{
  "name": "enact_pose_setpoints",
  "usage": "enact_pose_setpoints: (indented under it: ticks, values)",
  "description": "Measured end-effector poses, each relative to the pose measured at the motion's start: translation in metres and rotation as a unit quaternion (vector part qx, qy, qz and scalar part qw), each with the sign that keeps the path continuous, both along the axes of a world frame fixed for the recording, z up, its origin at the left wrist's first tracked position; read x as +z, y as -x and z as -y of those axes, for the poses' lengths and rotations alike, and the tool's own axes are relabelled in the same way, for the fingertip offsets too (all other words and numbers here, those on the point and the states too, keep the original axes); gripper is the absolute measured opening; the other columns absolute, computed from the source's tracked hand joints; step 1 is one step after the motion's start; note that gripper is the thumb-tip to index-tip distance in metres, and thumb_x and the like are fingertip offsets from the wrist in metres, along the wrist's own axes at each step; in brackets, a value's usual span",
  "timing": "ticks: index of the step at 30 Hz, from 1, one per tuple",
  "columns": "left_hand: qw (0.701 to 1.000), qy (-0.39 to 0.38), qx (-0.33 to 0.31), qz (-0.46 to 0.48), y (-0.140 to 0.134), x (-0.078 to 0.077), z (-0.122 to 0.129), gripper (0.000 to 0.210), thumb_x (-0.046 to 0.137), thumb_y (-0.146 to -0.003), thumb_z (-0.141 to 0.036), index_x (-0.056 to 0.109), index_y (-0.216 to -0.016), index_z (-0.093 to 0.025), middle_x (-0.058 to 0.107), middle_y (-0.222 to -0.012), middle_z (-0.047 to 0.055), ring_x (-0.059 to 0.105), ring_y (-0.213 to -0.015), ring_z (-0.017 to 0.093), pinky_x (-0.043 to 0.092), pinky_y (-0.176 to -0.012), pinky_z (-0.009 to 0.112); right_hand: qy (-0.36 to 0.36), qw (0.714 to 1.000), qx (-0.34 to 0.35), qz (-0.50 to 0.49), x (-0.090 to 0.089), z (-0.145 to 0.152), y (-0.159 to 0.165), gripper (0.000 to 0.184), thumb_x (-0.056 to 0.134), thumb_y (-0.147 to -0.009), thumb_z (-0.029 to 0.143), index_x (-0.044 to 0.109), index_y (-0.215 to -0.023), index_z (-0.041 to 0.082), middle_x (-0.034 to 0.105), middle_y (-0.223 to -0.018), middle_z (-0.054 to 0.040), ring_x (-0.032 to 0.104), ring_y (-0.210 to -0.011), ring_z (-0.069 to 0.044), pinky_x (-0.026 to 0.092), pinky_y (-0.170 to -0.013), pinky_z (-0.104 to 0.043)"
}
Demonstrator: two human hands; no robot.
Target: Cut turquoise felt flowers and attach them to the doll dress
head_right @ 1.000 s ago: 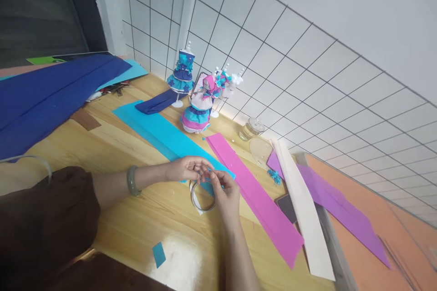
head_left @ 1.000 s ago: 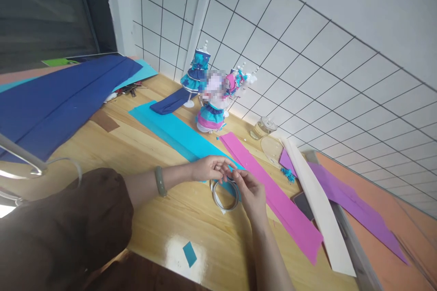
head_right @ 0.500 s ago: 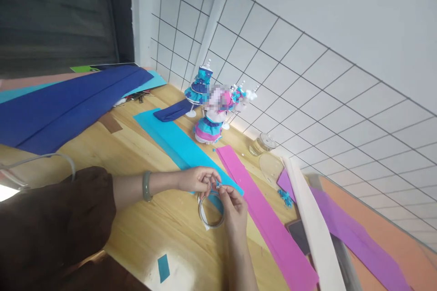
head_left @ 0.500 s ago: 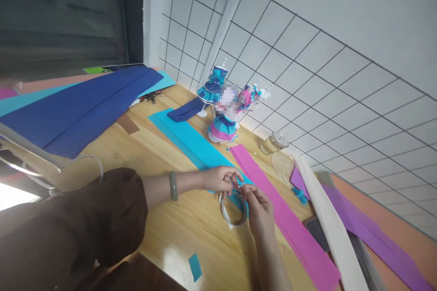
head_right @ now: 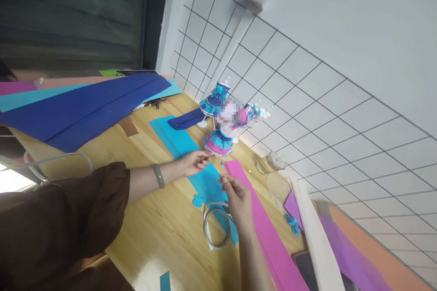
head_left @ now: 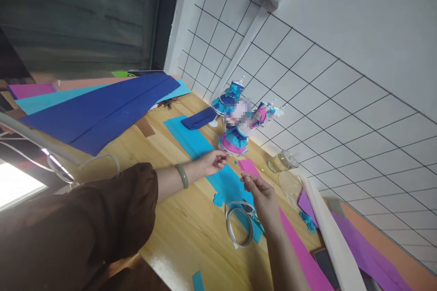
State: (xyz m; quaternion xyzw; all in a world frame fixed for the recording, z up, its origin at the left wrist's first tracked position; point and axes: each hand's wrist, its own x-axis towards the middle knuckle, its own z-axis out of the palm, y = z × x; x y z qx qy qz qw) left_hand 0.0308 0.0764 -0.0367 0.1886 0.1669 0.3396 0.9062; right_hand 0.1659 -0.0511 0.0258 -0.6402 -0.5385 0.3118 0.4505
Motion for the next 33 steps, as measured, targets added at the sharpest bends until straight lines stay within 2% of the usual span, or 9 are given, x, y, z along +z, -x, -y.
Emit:
enact_pose_setpoints:
  ticks: [4,10,15,25,33]
  values:
    - [0.999,0.010,-0.017,0.040,0.005,-0.001,-0.009,0.008,0.046,-0.070,-0.004,0.049,-0.071,-0.011,0.048,-0.060,-0.001,0.037,-0.039,0.001,0.021,-0.028,0.010,-0.011,0.997,0.069,-0.031,0.000,-0.037,0.012,0.025,0.055,-0.077,0.038,0.062,-0.091,0.018,0.056,-0.070,-0.0014,0.045,-0.053,-0.010,0.037,-0.051,-0.025]
    - [0.996,0.017,-0.052,0.066,0.004,-0.003,-0.013,0.008,0.045,-0.070,-0.004,0.050,-0.069,-0.010,0.046,-0.059,-0.001,0.035,-0.037,0.001,0.019,-0.027,0.009,-0.007,0.992,0.048,-0.115,-0.026,-0.071,0.021,0.026,0.057,-0.073,0.035,0.057,-0.092,0.017,0.041,-0.054,0.0059,0.032,-0.041,-0.006,0.023,-0.040,-0.020]
    - [0.995,0.022,-0.069,0.069,0.003,-0.002,-0.013,0.007,0.045,-0.071,-0.005,0.050,-0.070,-0.010,0.046,-0.058,-0.001,0.033,-0.035,0.001,0.019,-0.026,0.010,-0.014,0.991,0.032,-0.131,-0.033,-0.077,0.026,0.027,0.055,-0.072,0.034,0.055,-0.093,0.018,0.041,-0.053,0.0067,0.030,-0.040,-0.006,0.022,-0.040,-0.020]
    - [0.996,0.015,-0.052,0.066,0.002,-0.004,-0.013,0.005,0.045,-0.073,-0.009,0.049,-0.070,-0.011,0.048,-0.058,-0.001,0.034,-0.036,0.001,0.019,-0.026,0.011,-0.008,0.991,-0.001,-0.135,-0.039,-0.086,0.027,0.024,0.056,-0.066,0.027,0.058,-0.089,0.017,0.044,-0.050,0.0070,0.030,-0.039,-0.006,0.021,-0.038,-0.020]
    - [0.998,-0.007,-0.035,0.042,-0.001,-0.006,-0.013,0.005,0.047,-0.076,-0.013,0.051,-0.072,-0.011,0.047,-0.058,-0.002,0.033,-0.035,0.000,0.018,-0.027,0.010,0.010,0.986,-0.004,-0.168,-0.036,-0.086,0.029,0.025,0.057,-0.067,0.031,0.059,-0.086,0.014,0.040,-0.053,0.0068,0.029,-0.038,-0.004,0.019,-0.037,-0.019]
